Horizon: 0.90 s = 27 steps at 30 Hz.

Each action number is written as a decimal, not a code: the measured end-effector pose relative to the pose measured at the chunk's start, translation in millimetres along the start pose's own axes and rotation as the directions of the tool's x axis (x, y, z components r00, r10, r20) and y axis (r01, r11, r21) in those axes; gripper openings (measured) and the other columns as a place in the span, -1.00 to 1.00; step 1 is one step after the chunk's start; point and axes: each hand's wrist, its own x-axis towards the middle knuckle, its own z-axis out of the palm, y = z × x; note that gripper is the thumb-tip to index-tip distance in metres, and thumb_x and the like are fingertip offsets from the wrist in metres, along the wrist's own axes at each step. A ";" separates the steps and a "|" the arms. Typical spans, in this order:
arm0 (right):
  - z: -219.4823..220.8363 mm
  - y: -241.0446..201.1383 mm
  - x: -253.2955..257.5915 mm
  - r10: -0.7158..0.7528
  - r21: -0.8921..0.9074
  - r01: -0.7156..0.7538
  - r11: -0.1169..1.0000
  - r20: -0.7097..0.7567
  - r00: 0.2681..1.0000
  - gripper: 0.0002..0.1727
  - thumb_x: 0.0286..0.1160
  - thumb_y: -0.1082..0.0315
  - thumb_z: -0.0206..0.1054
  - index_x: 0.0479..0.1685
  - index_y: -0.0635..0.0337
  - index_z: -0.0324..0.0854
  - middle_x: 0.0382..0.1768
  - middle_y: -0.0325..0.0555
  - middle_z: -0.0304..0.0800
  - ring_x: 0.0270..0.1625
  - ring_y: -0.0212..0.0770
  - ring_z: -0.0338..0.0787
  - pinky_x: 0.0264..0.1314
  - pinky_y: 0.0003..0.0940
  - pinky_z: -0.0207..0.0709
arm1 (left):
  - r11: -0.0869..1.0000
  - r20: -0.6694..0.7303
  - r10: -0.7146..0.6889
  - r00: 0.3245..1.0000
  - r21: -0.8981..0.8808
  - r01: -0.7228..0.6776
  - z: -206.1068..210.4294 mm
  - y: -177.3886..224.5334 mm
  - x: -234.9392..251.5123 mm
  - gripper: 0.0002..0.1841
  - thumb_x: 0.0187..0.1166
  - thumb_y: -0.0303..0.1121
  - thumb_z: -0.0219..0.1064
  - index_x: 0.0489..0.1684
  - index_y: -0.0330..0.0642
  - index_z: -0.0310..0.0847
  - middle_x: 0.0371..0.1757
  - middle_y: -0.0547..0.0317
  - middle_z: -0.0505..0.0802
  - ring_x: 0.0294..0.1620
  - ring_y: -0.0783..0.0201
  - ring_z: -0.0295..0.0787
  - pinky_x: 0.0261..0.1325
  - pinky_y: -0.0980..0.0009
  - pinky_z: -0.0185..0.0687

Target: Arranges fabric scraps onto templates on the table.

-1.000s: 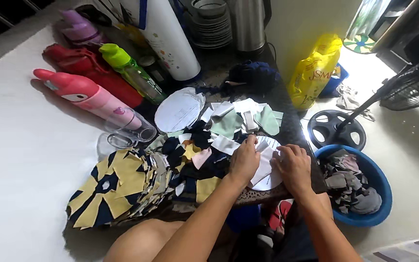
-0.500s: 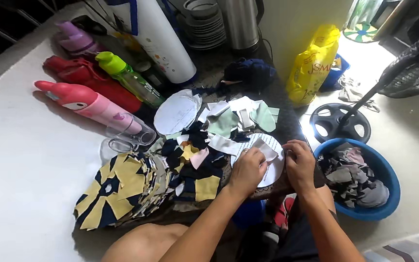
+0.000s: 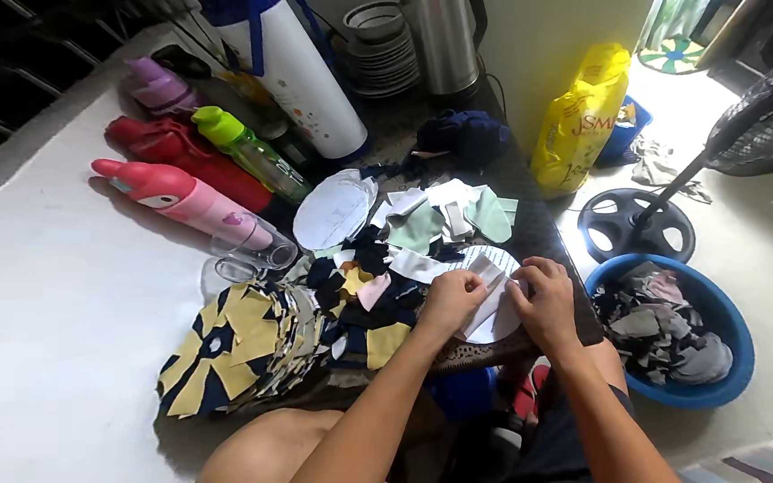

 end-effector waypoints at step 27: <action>-33.6 -70.9 48.0 0.082 -0.100 -0.036 0.994 0.504 0.860 -0.76 0.66 0.47 0.19 0.12 0.38 0.67 -0.07 0.23 0.85 0.04 0.19 0.85 0.16 0.20 0.64 | 0.717 -0.098 -0.171 0.980 -0.694 0.055 -105.8 -30.1 -43.4 -0.90 0.75 -0.50 0.17 -0.01 -0.29 0.58 -0.28 0.18 0.79 -0.30 0.39 0.78 -0.15 0.44 0.75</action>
